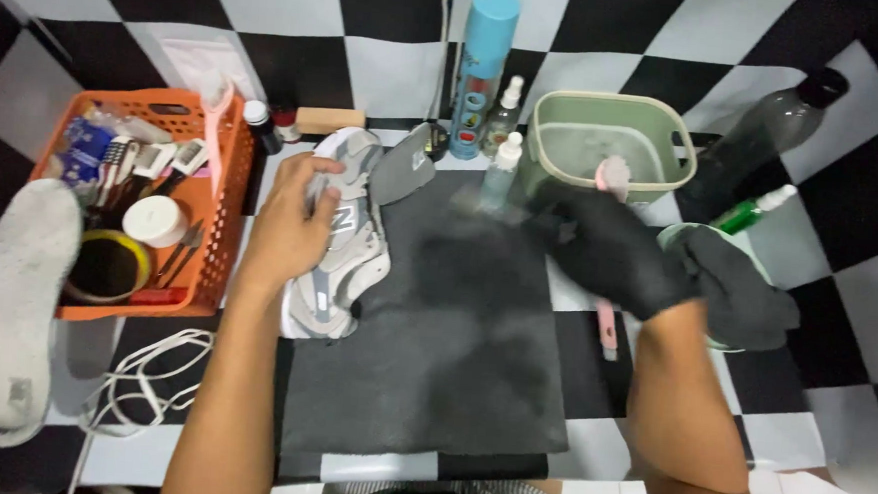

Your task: Brushing and cleaning the mesh surface of a sneaker using a small brush and a cleaning cloth.

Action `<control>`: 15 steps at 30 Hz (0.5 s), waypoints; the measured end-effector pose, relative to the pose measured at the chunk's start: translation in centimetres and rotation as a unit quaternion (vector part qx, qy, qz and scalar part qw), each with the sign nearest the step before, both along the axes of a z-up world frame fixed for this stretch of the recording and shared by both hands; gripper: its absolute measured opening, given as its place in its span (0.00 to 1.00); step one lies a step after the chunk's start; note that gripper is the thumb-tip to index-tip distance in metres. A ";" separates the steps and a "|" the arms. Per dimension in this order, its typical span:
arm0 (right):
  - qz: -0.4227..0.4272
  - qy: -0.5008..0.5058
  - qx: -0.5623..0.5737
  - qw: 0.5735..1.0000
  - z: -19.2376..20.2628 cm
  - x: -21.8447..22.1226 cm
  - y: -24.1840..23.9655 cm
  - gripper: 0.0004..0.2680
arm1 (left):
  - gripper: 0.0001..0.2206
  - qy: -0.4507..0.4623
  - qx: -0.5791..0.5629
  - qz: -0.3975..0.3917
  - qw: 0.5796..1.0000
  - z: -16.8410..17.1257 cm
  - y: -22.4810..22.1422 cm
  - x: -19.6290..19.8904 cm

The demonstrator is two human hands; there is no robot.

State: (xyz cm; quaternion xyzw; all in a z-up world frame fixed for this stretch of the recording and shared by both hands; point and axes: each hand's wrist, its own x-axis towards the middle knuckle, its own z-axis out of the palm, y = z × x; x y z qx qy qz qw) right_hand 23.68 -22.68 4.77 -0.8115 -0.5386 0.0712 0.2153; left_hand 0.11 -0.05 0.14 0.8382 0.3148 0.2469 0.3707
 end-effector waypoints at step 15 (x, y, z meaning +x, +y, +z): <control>-0.309 -0.271 0.097 0.906 -11.4 21.8 -2.1 0.05 | 0.13 0.022 -0.005 0.011 1.000 0.2 -0.4 0.3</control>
